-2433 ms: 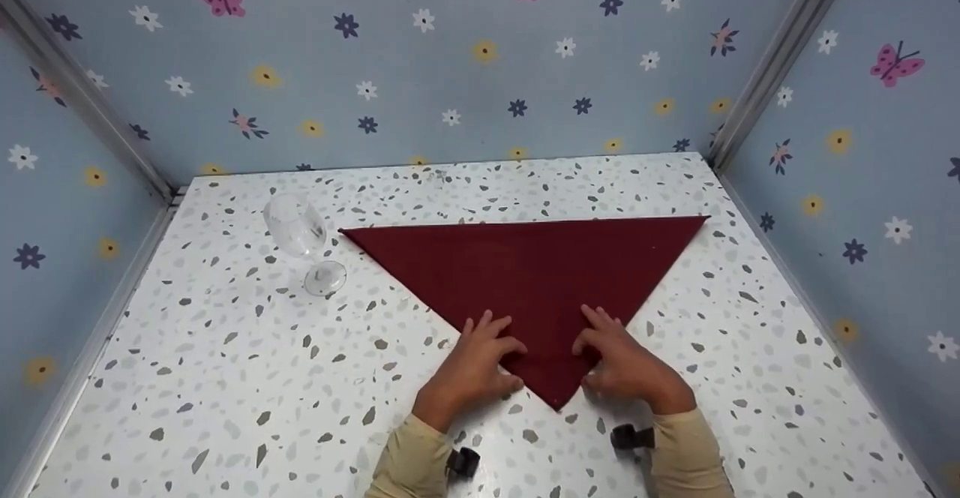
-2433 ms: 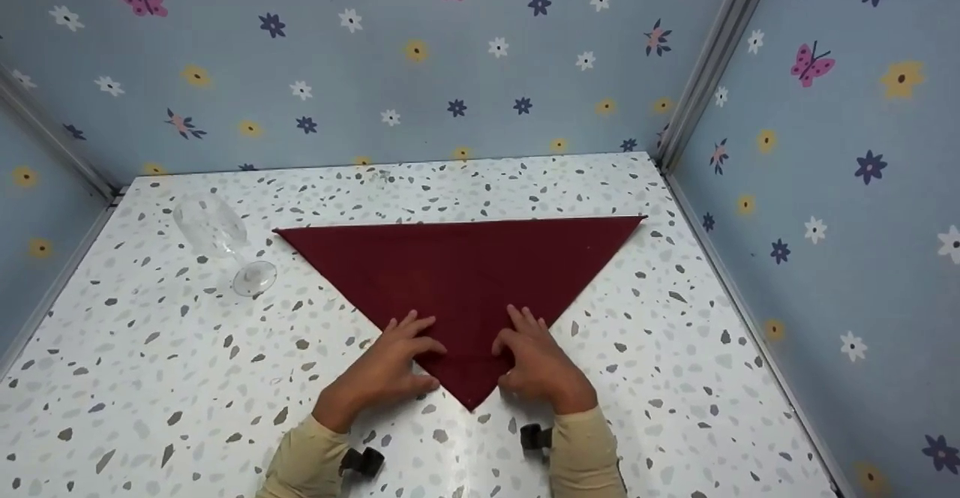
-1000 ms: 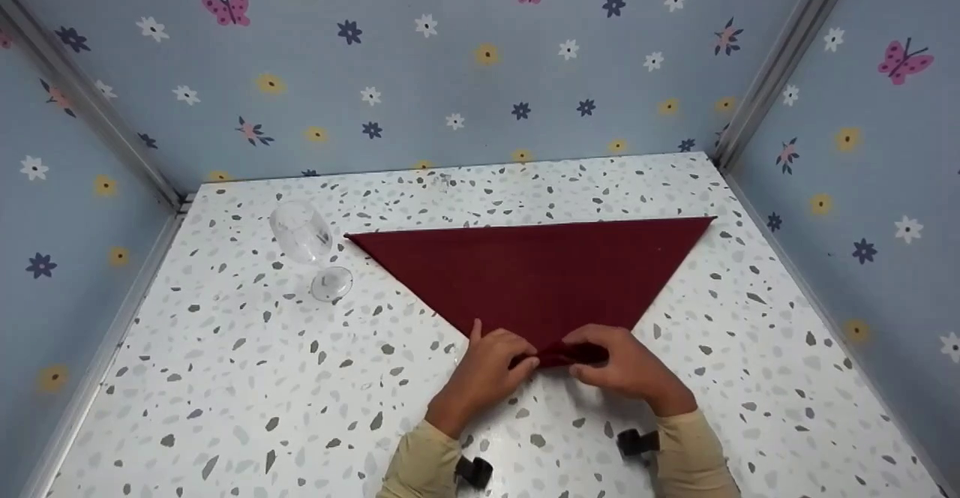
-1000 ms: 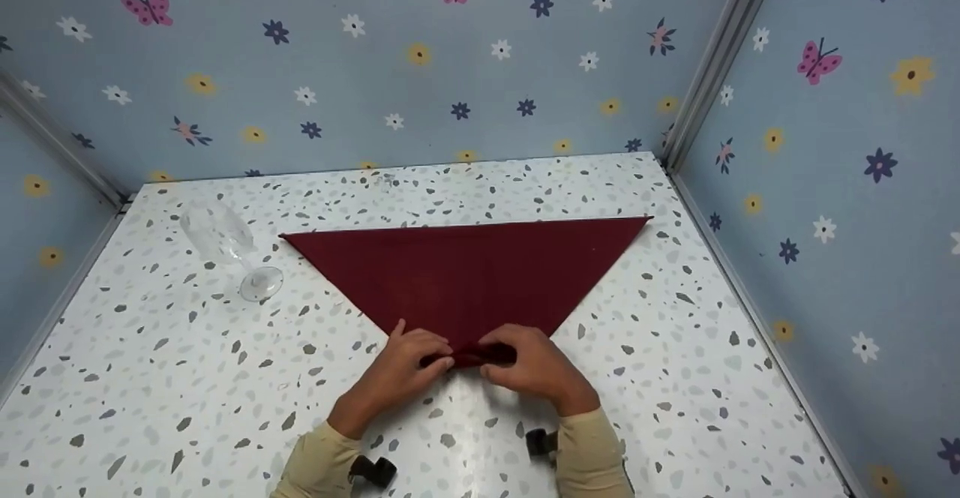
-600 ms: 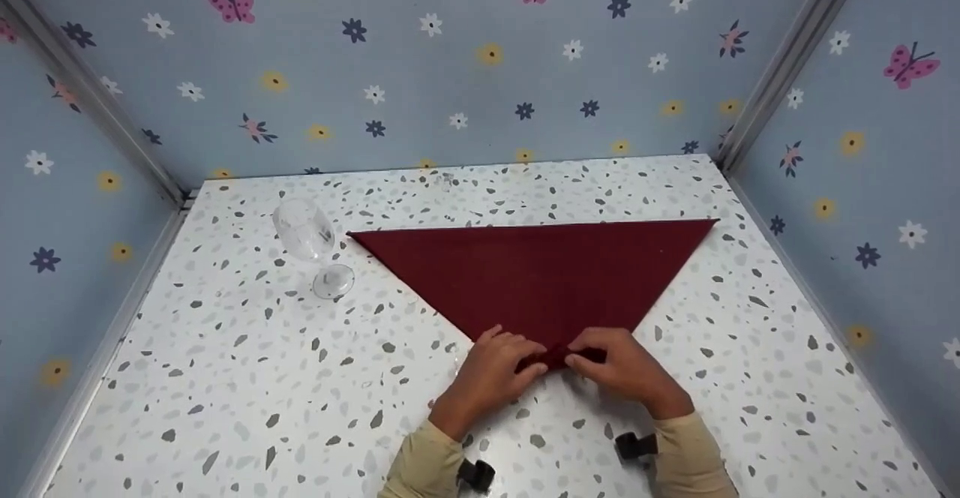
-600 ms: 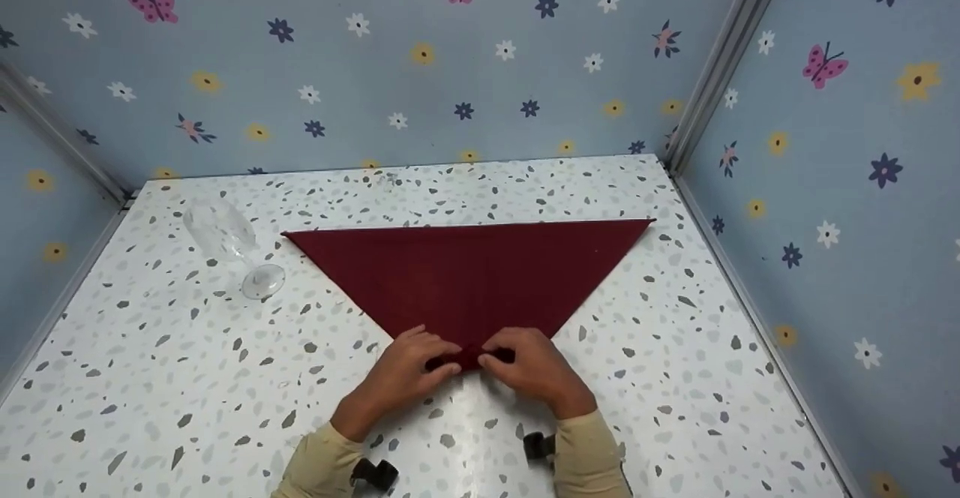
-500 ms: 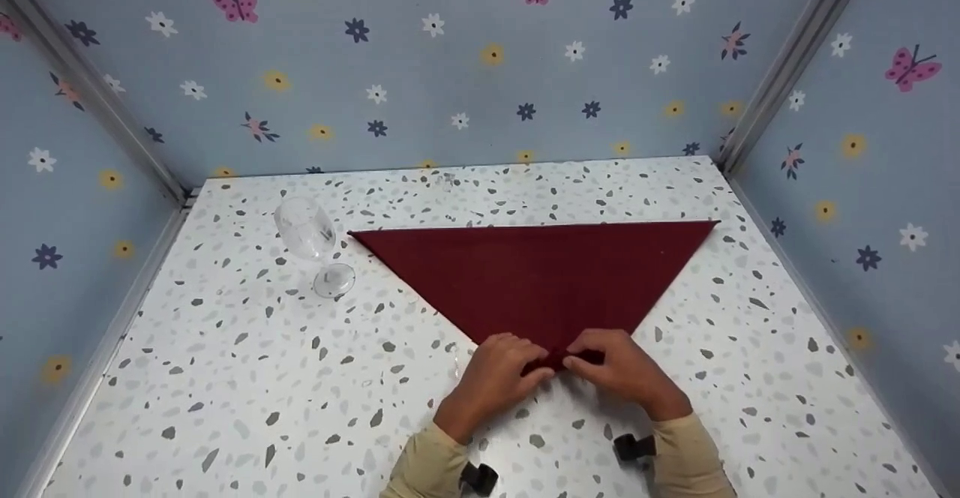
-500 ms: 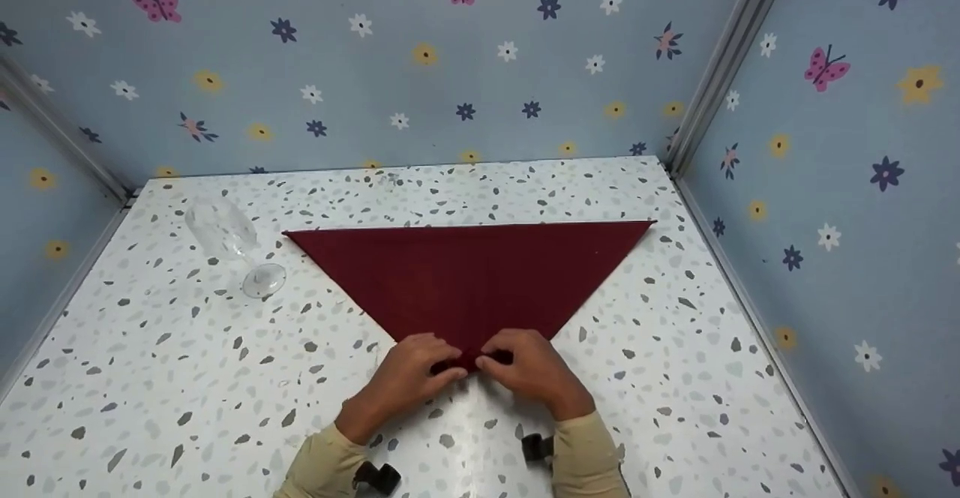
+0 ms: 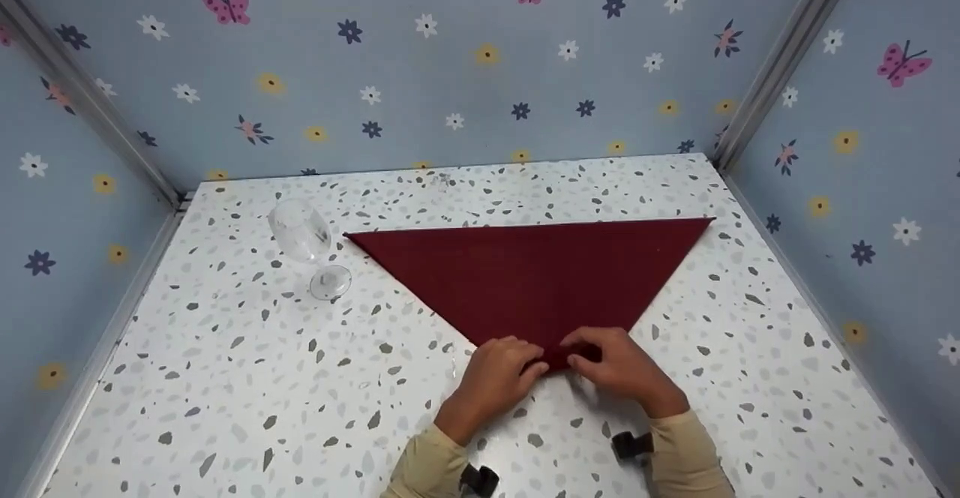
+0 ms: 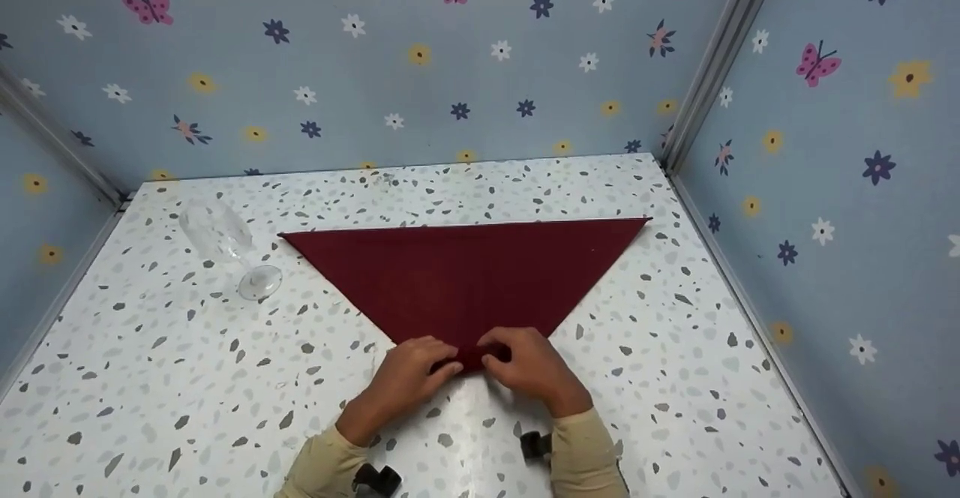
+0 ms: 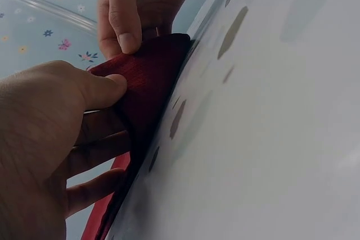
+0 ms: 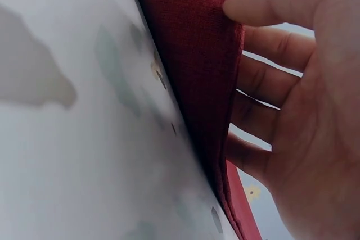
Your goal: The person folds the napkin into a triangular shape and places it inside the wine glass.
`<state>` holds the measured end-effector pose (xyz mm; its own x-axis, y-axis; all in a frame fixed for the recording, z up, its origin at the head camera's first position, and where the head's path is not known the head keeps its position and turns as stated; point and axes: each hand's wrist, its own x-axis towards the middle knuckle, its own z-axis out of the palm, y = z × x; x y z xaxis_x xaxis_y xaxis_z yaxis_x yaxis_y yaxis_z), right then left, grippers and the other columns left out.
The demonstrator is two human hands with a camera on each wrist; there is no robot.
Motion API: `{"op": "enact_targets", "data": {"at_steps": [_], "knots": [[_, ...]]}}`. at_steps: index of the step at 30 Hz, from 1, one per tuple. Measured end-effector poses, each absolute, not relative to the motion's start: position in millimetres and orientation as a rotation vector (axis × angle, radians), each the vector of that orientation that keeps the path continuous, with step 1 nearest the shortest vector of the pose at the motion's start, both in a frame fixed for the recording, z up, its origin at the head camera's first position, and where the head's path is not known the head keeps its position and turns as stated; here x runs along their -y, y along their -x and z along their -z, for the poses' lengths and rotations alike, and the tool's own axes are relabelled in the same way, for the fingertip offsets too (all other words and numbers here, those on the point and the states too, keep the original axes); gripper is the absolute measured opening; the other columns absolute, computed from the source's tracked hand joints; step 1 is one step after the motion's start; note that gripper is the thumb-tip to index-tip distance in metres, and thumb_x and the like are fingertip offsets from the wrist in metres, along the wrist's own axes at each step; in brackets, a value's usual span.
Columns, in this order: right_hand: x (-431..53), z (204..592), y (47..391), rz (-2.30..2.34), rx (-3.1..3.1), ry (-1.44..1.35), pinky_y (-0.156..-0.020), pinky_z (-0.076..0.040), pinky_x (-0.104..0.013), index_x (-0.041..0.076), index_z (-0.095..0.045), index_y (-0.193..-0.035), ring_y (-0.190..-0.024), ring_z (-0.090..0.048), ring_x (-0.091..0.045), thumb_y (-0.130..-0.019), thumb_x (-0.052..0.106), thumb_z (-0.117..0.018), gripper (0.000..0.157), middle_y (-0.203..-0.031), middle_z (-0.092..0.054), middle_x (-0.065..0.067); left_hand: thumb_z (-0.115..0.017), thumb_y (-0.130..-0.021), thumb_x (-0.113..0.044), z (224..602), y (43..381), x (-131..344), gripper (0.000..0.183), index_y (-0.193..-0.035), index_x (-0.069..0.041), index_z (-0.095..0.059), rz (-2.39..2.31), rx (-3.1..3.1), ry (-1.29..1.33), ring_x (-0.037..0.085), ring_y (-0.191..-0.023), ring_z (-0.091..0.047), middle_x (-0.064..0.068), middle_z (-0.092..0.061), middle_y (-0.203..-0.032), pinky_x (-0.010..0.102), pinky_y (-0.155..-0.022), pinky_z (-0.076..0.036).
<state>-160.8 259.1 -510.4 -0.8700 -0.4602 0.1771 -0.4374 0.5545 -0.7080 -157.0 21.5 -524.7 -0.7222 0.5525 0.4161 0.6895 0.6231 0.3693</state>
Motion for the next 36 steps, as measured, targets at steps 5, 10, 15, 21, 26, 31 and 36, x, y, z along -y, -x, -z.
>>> {"op": "enact_targets", "data": {"at_steps": [5,10,15,21,26,31,36], "knots": [[-257,509,161,1.222,-2.753,0.763,-0.087,-0.054,-0.038,0.015,-0.074,-0.108,-0.099,-0.067,-0.012,-0.088,0.009,-0.072,0.021,-0.105,-0.072,0.006,-0.070,-0.094,-0.029,524,156,-22,0.018,-0.103,-0.014,-0.076,0.750,2.649,0.983,0.013,-0.085,-0.064,-0.006,-0.074,-0.095,0.032,-0.074,-0.050],[-257,512,160,1.240,-2.752,0.724,-0.078,-0.055,-0.034,0.014,-0.072,-0.108,-0.085,-0.066,-0.010,-0.090,0.008,-0.071,0.020,-0.094,-0.072,0.006,-0.075,-0.091,-0.035,524,157,-24,0.037,-0.121,-0.014,-0.072,0.801,2.711,0.934,0.010,-0.078,-0.062,-0.006,-0.071,-0.089,0.030,-0.076,-0.050],[-255,518,159,1.318,-2.696,0.668,-0.073,-0.053,-0.030,0.010,-0.067,-0.105,-0.077,-0.064,-0.009,-0.091,0.006,-0.071,0.015,-0.084,-0.068,0.011,-0.080,-0.086,-0.032,526,156,-21,0.051,-0.133,-0.022,-0.064,0.826,2.685,0.926,0.007,-0.068,-0.057,-0.010,-0.065,-0.077,0.031,-0.071,-0.049],[-256,516,162,1.322,-2.722,0.680,-0.070,-0.052,-0.029,0.015,-0.061,-0.094,-0.076,-0.061,-0.009,-0.091,0.005,-0.071,0.014,-0.082,-0.064,0.011,-0.077,-0.089,-0.025,524,160,-22,0.021,-0.110,-0.025,-0.076,0.842,2.613,0.974,0.009,-0.074,-0.064,-0.010,-0.073,-0.088,0.032,-0.069,-0.050],[-255,513,165,1.271,-2.758,0.744,-0.074,-0.052,-0.031,0.014,-0.065,-0.093,-0.082,-0.061,-0.010,-0.092,0.006,-0.068,0.008,-0.087,-0.065,0.007,-0.074,-0.091,-0.024,522,161,-21,0.014,-0.105,-0.023,-0.078,0.821,2.631,0.964,0.011,-0.084,-0.067,-0.011,-0.074,-0.096,0.033,-0.072,-0.051],[-257,513,164,1.240,-2.773,0.759,-0.077,-0.053,-0.035,0.014,-0.069,-0.097,-0.086,-0.062,-0.011,-0.088,0.001,-0.066,0.016,-0.093,-0.069,0.001,-0.073,-0.092,-0.023,520,161,-21,0.015,-0.105,-0.021,-0.078,0.819,2.642,0.967,0.012,-0.085,-0.067,-0.008,-0.074,-0.095,0.034,-0.074,-0.052],[-259,513,162,1.163,-2.779,0.777,-0.085,-0.053,-0.039,0.012,-0.072,-0.106,-0.097,-0.065,-0.015,-0.087,0.001,-0.069,0.023,-0.104,-0.070,0.004,-0.075,-0.090,-0.023,523,160,-21,0.015,-0.104,-0.018,-0.079,0.814,2.638,0.987,0.012,-0.083,-0.067,-0.007,-0.073,-0.092,0.033,-0.075,-0.052]]}}
